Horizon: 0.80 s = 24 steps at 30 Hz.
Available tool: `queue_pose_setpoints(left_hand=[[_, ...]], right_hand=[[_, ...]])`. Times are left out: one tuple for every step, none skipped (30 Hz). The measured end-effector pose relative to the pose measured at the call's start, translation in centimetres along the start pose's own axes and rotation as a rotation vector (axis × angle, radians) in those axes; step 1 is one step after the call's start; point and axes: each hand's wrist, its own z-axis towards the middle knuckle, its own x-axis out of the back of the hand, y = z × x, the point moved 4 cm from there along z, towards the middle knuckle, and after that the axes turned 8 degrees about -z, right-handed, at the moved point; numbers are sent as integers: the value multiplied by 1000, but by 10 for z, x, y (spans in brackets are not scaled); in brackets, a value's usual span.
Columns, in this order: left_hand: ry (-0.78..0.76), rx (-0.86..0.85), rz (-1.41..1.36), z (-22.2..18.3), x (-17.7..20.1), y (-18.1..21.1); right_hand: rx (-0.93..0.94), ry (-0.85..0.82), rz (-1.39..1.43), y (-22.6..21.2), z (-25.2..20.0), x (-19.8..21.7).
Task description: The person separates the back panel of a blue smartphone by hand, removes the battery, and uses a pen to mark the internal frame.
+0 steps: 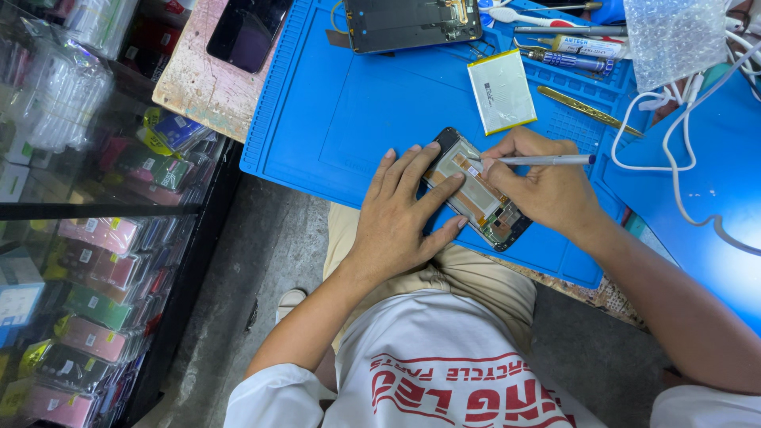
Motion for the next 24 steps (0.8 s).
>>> queue_pose_setpoints(left_hand=[[0,-2,0,0,0,0],[0,0,0,-1,-1,-1],[-1,2,1,-1,-1,-1],[-2,4,2,-1,-1,-1],[-3,5,1,0,-1,-1],[-5,3,4,0,-1,-1],[-6,2,5,0,-1,-1],[-7,3,2,-1,-1,-1],[-8,5,-3,-1,0,-1],[-9,8,-7,0,0,0],[-12,4,-8,0,1,1],[-10,10,-9,0,1,1],[-5,20,-9,0,2,1],[-5,18,-8,0,2,2],[-8,15,-6,1,2,2],[-11,11,-5,0,2,2],[-9,13,-4,0,1,2],[-9,13,-3,0,1,1],[-12,12,-3,0,1,1],[-12,13,-3,0,0,2],[-15,16,-4,-1,1,1],[-18,19,-6,0,1,1],[-19,18,-7,0,1,2],[-20,21,-14,0,1,1]], right_hand=[[0,-1,0,1,0,-1],[17,8,28,1,0,-1],[34,17,56,1,-1,-2],[33,16,57,3,-2,-2],[71,25,85,2,-3,-1],[109,34,114,2,-4,-1],[105,32,113,2,-5,-1],[107,26,111,2,-5,-1],[109,25,112,2,-5,-1],[105,29,112,1,-5,0],[93,16,98,0,-3,1],[81,2,84,-1,-3,2],[82,4,85,-2,-3,3],[61,3,64,-2,-4,3],[41,0,43,-2,-4,3],[44,-1,44,-3,-4,3],[69,7,53,-4,-4,3],[95,14,62,-4,-4,3],[95,12,62,-3,-5,3],[103,12,67,-2,-5,3],[108,17,73,0,-6,3],[106,19,73,1,-7,2],[114,22,81,2,-8,2],[121,25,88,4,-9,1]])
